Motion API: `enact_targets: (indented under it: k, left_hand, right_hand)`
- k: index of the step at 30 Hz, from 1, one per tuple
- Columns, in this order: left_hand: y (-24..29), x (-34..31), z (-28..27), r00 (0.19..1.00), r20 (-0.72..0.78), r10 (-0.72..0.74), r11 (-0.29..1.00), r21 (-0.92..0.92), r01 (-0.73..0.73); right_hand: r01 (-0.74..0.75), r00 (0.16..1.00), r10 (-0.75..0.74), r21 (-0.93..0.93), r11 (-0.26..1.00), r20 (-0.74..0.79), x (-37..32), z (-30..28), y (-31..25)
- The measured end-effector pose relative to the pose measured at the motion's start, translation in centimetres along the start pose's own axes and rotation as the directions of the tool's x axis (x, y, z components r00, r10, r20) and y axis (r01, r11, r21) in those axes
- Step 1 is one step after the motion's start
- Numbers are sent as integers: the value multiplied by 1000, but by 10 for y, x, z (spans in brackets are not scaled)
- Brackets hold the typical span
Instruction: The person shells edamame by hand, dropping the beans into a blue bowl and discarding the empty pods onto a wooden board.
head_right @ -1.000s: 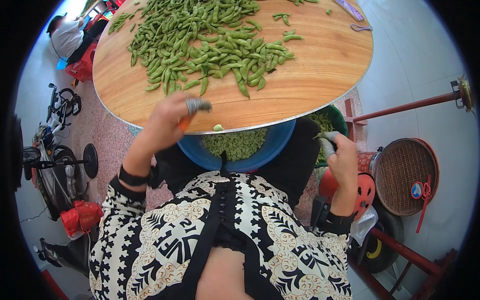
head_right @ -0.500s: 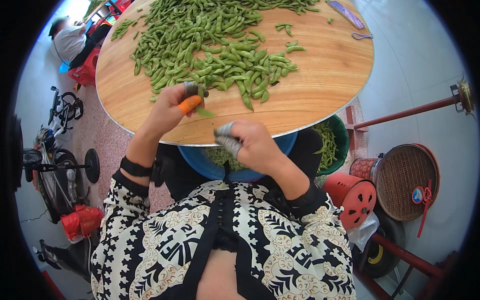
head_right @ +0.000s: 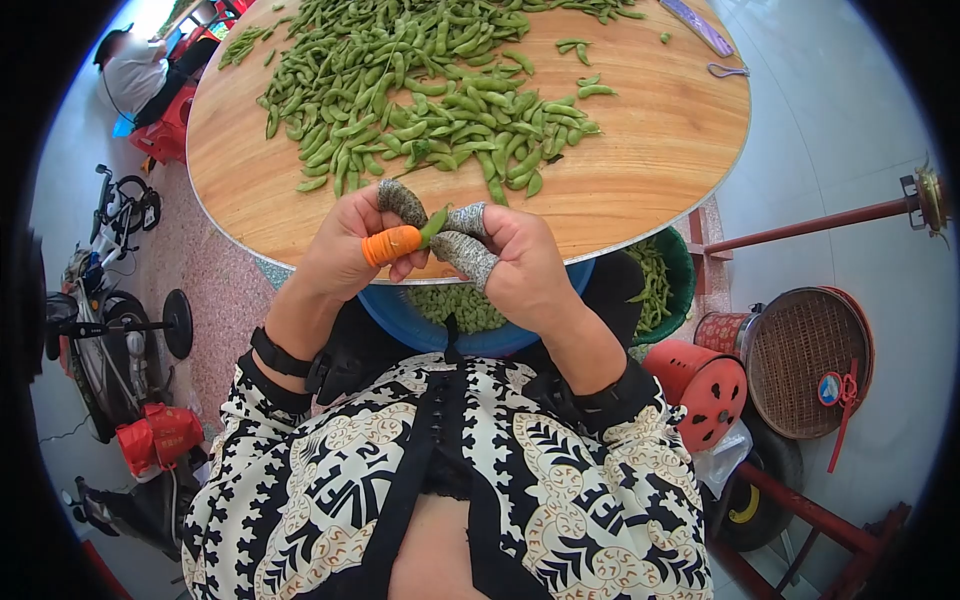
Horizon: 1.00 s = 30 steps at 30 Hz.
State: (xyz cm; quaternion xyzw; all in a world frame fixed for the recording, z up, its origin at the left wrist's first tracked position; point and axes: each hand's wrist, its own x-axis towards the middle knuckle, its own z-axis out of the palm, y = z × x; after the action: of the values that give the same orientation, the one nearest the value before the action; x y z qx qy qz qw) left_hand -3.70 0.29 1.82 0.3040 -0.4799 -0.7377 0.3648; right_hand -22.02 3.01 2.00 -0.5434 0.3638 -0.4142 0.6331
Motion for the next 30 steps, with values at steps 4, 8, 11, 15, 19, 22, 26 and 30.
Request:
enact_targets:
  k: [4,8,11,15,19,22,26,30]
  left_hand:
    - [-4,-2,-3,1000,13,15,1000,-16,-15]
    - [-5,0,-2,999,-36,-10,1000,14,10]
    - [-6,0,6,995,-70,71,982,178,-58]
    - [2,-14,21,927,70,368,284,941,-184]
    - [2,-17,27,788,351,505,-73,928,-366]
    - [-2,-19,31,699,406,589,20,857,-515]
    - [-19,-26,36,744,211,634,260,848,-462]
    - [-26,-32,41,865,0,502,576,746,-334]
  right_hand:
    - [29,999,-29,-20,999,13,1,3,0]
    - [20,1000,-20,34,999,-17,5,4,5]
    - [44,994,-40,39,998,-103,8,5,11]
    - [84,988,-90,-59,995,-124,0,7,9]
    - [105,990,-105,-9,994,-89,-13,8,2]
    - [215,975,-216,-39,976,-57,-21,10,-2]
    - [352,934,-358,-126,927,-23,-24,9,-1]
    - [482,863,-499,-408,775,73,-26,3,-2]
